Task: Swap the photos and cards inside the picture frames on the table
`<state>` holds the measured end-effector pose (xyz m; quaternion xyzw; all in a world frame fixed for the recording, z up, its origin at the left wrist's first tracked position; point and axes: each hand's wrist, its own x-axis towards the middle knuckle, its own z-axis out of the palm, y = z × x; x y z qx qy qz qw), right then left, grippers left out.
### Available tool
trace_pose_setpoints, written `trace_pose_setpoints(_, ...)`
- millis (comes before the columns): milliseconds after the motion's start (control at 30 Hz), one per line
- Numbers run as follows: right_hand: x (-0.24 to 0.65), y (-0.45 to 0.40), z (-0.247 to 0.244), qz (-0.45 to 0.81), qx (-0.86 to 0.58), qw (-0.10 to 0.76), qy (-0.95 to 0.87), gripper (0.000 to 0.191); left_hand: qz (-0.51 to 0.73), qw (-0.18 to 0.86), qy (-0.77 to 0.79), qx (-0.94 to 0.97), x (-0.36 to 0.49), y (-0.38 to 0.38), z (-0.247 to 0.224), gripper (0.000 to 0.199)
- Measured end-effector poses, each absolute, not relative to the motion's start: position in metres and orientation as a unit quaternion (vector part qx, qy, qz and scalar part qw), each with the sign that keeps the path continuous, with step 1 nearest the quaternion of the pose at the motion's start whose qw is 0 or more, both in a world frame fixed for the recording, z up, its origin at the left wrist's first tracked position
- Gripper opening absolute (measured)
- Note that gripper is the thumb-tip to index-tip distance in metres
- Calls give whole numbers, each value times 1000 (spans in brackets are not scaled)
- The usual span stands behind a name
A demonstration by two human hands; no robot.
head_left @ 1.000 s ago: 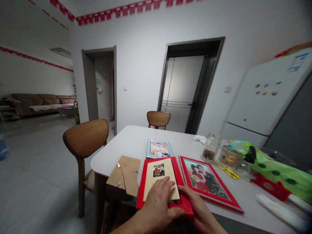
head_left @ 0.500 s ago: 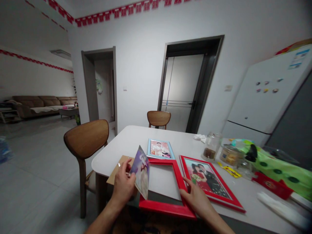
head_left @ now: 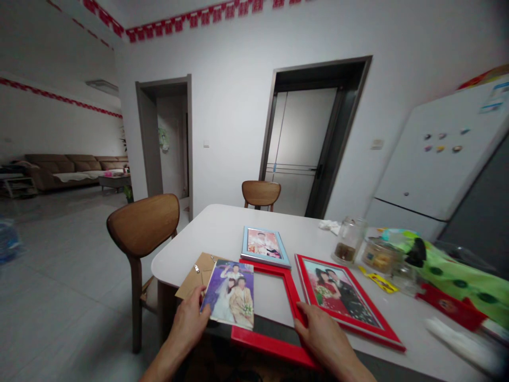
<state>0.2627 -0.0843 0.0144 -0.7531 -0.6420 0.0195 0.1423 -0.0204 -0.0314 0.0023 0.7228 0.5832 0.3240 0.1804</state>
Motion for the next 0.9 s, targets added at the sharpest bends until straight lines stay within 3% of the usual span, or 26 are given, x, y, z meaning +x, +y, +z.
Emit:
trace_pose_setpoints(233,252,-82,22,-48,-721,152,-674,33,280,79,552,782,-14,-43,7,38)
trace_pose_setpoints(433,246,-69,13,-45,-695,154,-701,35,223,84,457,857,1,-52,3,58)
trace_pose_setpoints(667,246,-71,13,-47,-684,158,-711,30,194,38,435,878,18,-48,7,50)
trace_pose_setpoints(800,246,-70,12,-42,-678,181,-711,29,239,27,434,868,16,-42,9,46)
trace_pose_setpoints(900,245,-68,12,-35,-671,242,-700,30,362,70,433,822,7,-32,20,40)
